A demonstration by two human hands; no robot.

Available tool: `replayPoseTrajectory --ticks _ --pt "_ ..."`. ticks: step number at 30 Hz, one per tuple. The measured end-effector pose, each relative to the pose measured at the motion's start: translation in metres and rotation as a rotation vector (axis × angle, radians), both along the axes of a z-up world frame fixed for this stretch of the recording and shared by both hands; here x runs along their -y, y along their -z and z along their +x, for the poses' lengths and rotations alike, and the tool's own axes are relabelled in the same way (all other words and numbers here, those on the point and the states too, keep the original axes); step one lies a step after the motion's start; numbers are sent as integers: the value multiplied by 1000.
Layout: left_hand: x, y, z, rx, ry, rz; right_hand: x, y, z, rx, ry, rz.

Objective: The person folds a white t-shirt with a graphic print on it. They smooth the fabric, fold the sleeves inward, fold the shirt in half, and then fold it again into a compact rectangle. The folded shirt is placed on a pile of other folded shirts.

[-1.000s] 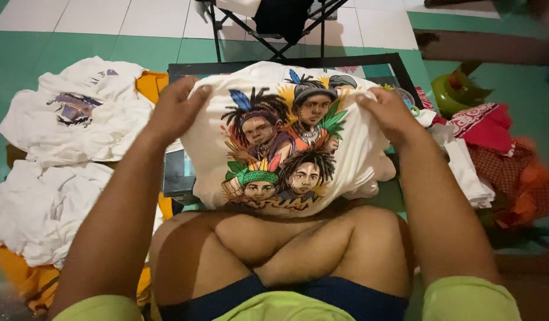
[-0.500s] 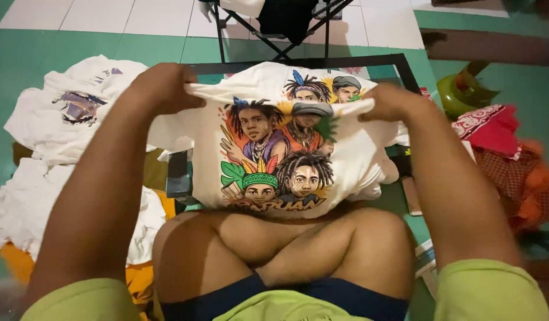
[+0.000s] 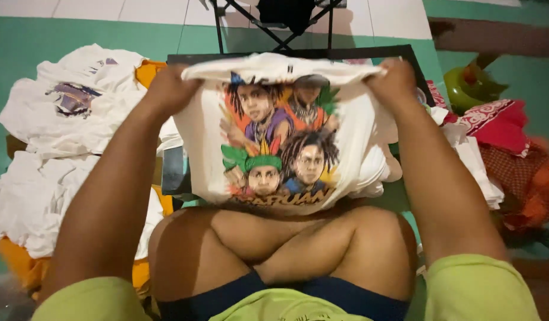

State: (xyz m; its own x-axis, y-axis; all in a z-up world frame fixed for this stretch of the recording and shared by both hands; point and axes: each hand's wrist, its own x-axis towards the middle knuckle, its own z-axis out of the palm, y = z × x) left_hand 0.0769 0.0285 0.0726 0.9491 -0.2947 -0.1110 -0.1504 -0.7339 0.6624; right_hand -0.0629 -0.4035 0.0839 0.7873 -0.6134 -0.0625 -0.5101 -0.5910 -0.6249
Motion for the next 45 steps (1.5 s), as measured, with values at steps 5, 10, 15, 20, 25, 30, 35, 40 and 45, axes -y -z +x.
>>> replayPoseTrajectory --ticks 5,10,15,20,25,30,35,40,45 --pt "18 -6 41 320 55 112 40 16 44 133 -8 -390" --pt "42 -4 97 542 16 289 56 8 77 386 -73 -558" --pt "48 9 124 711 -43 229 63 7 95 426 -183 -633" --pt "49 -2 122 712 10 258 71 16 104 460 -277 -691" --pt "42 -3 109 716 64 279 72 19 96 494 -370 -753" --pt "20 36 64 729 418 556 38 38 35 22 -612 -923" --pt "-26 67 -30 742 497 277 10 61 -64 159 -754 -582" --pt "-65 102 -143 629 302 11 28 113 -155 478 -915 -482" --pt "-64 116 -207 699 496 35 7 104 -208 162 -792 -434"
